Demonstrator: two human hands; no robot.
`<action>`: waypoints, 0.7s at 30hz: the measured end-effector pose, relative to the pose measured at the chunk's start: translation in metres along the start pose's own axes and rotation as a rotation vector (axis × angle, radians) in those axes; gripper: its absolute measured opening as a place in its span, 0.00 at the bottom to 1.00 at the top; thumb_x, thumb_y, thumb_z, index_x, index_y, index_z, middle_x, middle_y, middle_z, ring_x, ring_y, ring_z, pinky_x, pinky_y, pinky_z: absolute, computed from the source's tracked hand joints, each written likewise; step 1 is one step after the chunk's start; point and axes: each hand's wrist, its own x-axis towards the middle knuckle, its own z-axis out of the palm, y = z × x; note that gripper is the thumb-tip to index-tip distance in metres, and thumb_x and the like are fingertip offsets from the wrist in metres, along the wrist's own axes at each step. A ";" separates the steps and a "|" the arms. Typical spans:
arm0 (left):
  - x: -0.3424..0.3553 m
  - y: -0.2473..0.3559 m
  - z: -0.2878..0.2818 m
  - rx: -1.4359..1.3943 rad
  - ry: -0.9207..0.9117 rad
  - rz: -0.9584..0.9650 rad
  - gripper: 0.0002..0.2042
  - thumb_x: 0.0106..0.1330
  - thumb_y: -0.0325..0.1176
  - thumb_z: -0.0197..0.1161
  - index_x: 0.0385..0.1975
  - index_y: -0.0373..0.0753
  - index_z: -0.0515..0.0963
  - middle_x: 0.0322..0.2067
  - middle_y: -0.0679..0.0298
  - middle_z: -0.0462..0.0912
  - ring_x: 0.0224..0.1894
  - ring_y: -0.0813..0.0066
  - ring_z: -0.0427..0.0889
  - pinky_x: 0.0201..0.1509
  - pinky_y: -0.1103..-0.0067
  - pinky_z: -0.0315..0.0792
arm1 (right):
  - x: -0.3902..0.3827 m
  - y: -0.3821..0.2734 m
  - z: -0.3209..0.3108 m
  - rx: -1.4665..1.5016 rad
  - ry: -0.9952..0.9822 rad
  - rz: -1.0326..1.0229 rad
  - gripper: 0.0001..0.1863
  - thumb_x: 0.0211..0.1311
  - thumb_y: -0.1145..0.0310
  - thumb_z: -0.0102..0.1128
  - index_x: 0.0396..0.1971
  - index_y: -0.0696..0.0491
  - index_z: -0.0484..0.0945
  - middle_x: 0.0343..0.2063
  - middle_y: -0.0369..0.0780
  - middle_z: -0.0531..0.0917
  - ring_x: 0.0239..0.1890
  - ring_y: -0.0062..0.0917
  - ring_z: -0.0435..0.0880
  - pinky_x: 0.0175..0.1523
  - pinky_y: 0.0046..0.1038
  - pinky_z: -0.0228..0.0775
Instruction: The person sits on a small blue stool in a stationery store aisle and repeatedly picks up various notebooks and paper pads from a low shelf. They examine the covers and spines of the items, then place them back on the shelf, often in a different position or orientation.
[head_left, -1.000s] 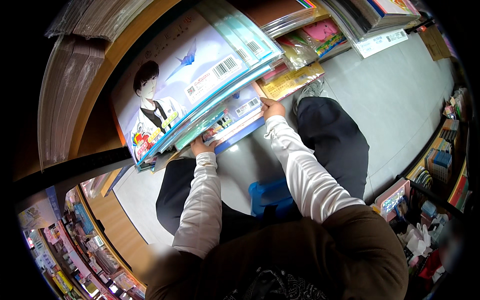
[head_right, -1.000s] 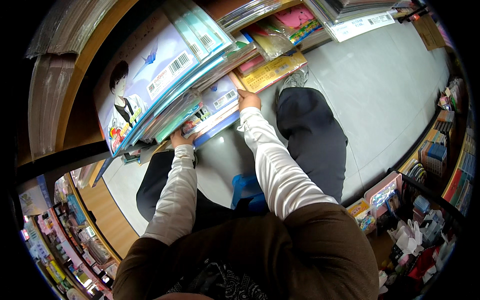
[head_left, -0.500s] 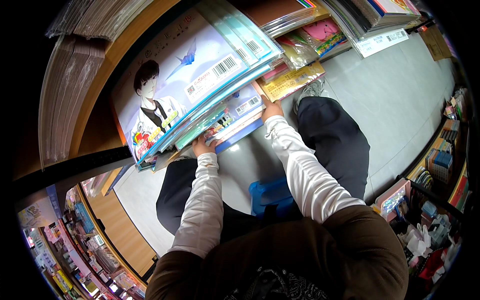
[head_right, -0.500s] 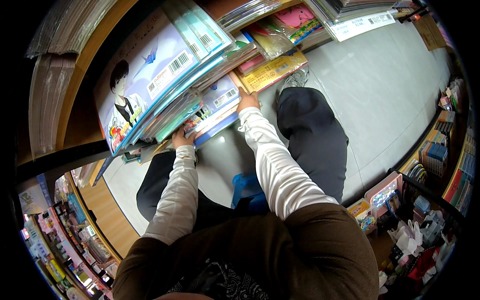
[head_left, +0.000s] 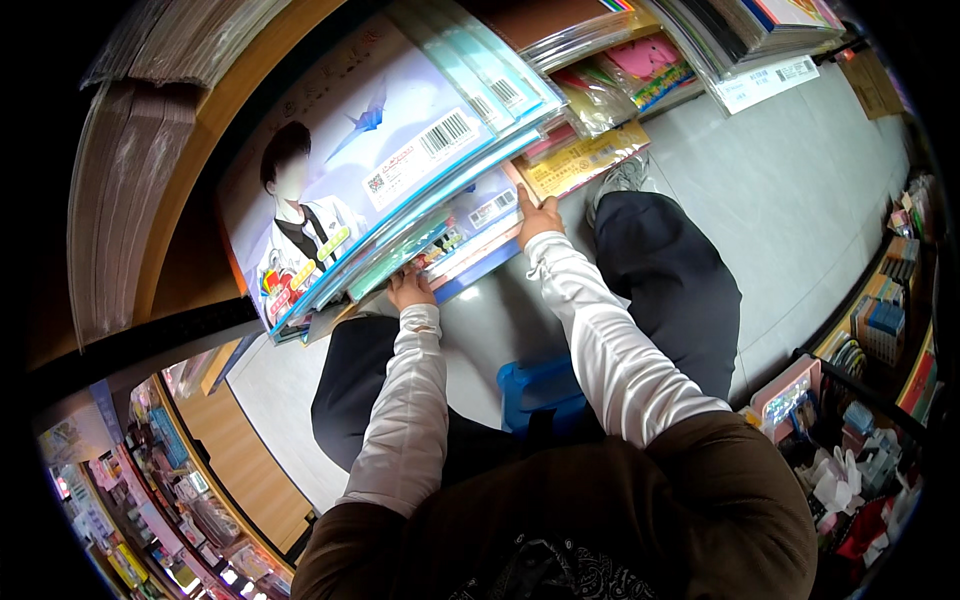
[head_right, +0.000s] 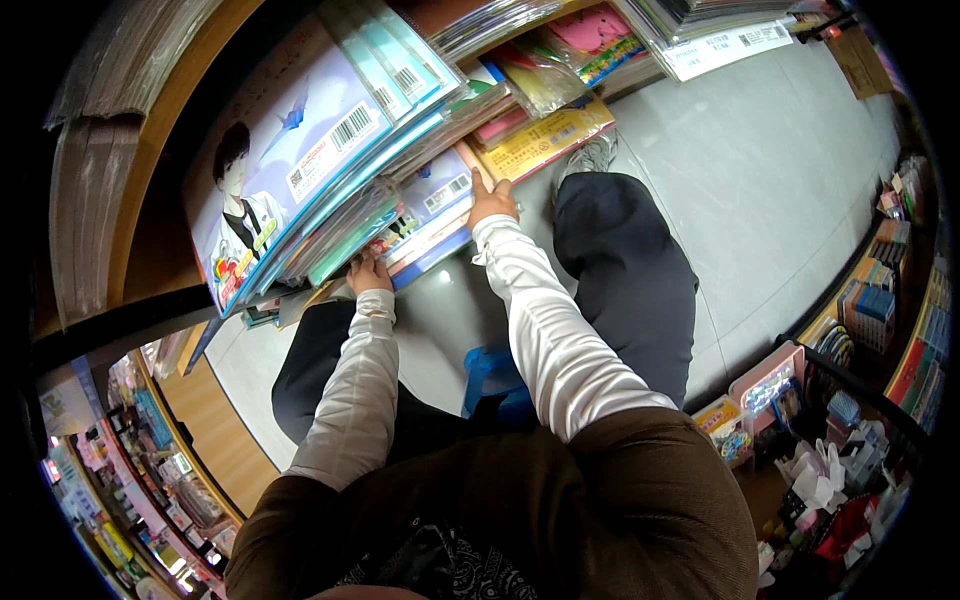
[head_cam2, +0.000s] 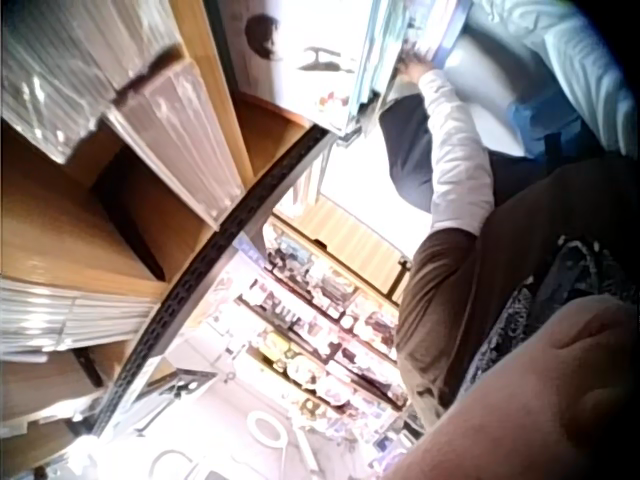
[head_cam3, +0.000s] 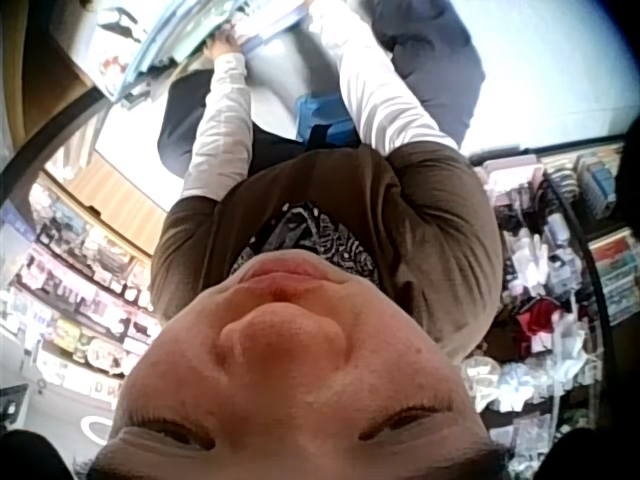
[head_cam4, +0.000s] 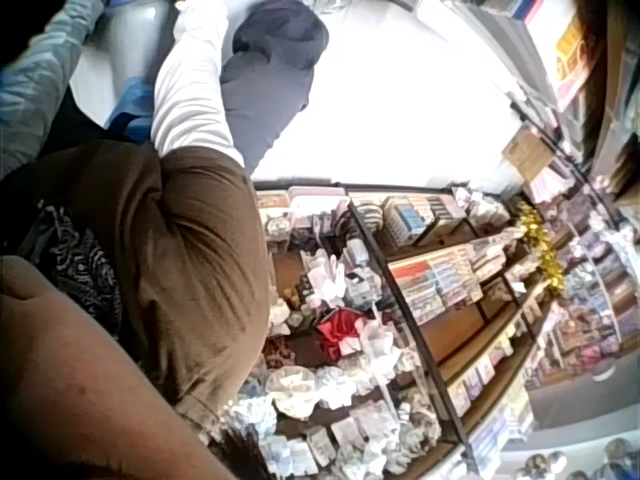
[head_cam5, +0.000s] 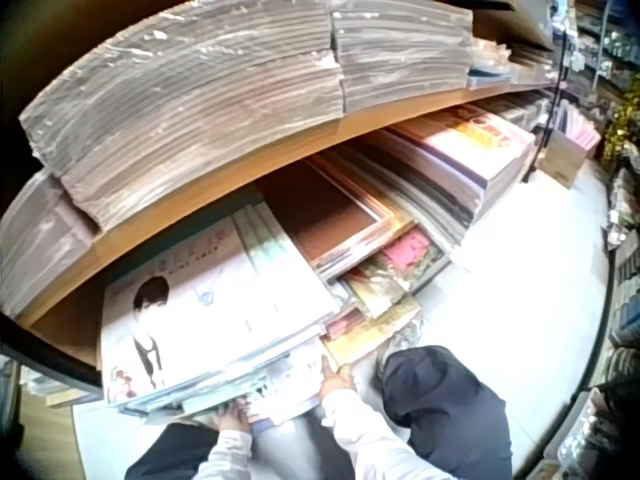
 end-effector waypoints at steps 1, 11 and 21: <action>-0.001 0.001 0.000 -0.004 0.013 0.000 0.18 0.49 0.34 0.55 0.41 0.36 0.71 0.42 0.46 0.69 0.48 0.53 0.64 0.51 0.68 0.56 | 0.000 0.001 0.001 0.002 -0.008 0.010 0.33 0.48 0.73 0.46 0.55 0.31 0.51 0.42 0.44 0.60 0.45 0.38 0.68 0.49 0.32 0.61; -0.005 0.003 -0.007 -0.328 0.069 -0.103 0.21 0.44 0.31 0.58 0.42 0.36 0.69 0.47 0.45 0.65 0.50 0.51 0.62 0.51 0.67 0.57 | -0.004 0.011 0.002 0.187 0.152 0.038 0.34 0.41 0.74 0.51 0.54 0.44 0.56 0.46 0.50 0.60 0.43 0.41 0.69 0.49 0.30 0.62; -0.036 0.083 -0.154 -0.553 -0.044 0.199 0.09 0.49 0.25 0.54 0.31 0.36 0.75 0.31 0.56 0.77 0.36 0.62 0.75 0.39 0.77 0.68 | -0.016 0.065 0.001 0.298 0.135 0.224 0.23 0.38 0.70 0.53 0.42 0.51 0.71 0.40 0.45 0.73 0.44 0.34 0.71 0.49 0.27 0.62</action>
